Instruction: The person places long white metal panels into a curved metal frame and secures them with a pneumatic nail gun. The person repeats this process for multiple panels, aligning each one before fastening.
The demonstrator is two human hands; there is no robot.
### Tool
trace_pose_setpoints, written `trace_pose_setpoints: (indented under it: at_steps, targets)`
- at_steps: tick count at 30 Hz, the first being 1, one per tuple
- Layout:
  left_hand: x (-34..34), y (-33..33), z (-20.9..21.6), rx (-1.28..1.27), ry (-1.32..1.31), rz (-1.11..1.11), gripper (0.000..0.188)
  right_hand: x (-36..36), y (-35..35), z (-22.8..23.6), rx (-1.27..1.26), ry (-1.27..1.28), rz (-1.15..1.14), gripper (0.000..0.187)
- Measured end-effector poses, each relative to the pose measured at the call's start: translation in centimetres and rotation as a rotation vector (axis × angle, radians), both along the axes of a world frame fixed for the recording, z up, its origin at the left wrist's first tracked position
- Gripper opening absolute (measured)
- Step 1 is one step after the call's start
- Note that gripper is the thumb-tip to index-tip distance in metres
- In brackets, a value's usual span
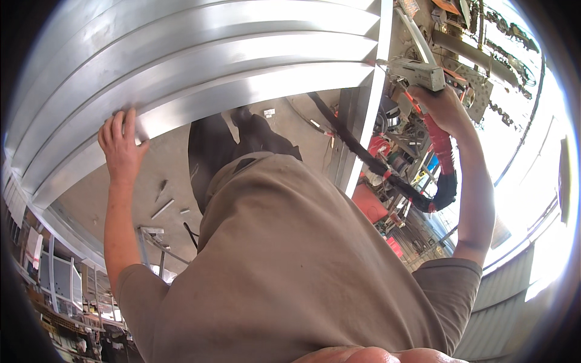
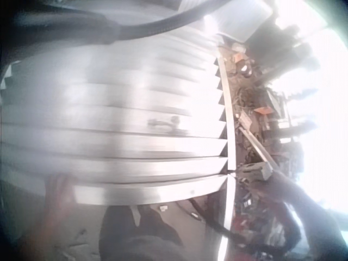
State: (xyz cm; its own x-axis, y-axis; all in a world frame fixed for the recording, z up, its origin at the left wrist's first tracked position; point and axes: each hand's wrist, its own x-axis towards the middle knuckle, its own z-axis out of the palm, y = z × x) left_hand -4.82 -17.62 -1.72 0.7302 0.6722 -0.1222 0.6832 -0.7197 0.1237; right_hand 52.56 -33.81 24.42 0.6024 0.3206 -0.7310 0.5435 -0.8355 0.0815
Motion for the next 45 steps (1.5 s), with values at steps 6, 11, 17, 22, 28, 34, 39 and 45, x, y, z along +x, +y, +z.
trace_pose_setpoints:
  at_steps: [6,11,17,22,28,34,39,45]
  targets:
    - [-0.1,0.1,0.0,-0.030,0.020,0.002,0.088,1.0,0.8,-2.6,-0.043,0.005,0.125,0.042]
    - [-0.2,0.1,-0.1,-0.047,0.011,0.012,0.088,1.5,1.5,-3.3,-0.081,0.056,0.085,0.039]
    - [-0.2,0.2,-0.1,-0.037,0.011,0.004,0.089,0.7,2.3,-3.6,-0.078,0.058,0.080,0.036]
    - [-0.1,0.1,0.1,-0.041,0.015,0.008,0.089,0.5,2.7,-3.5,-0.125,0.071,0.080,0.037]
    - [-0.1,0.2,0.1,-0.042,0.011,0.008,0.089,0.4,3.4,-3.8,-0.181,0.045,0.211,0.040]
    - [-0.2,0.1,0.1,-0.054,0.032,0.010,0.091,0.1,3.7,-3.9,-0.208,0.046,0.203,0.039]
    - [-0.1,0.1,0.1,-0.050,0.015,0.014,0.087,0.7,3.5,-4.7,-0.207,0.065,0.192,0.038]
    - [0.0,0.0,0.3,-0.042,0.016,0.014,0.085,1.0,3.5,-4.8,-0.217,0.080,0.203,0.038]
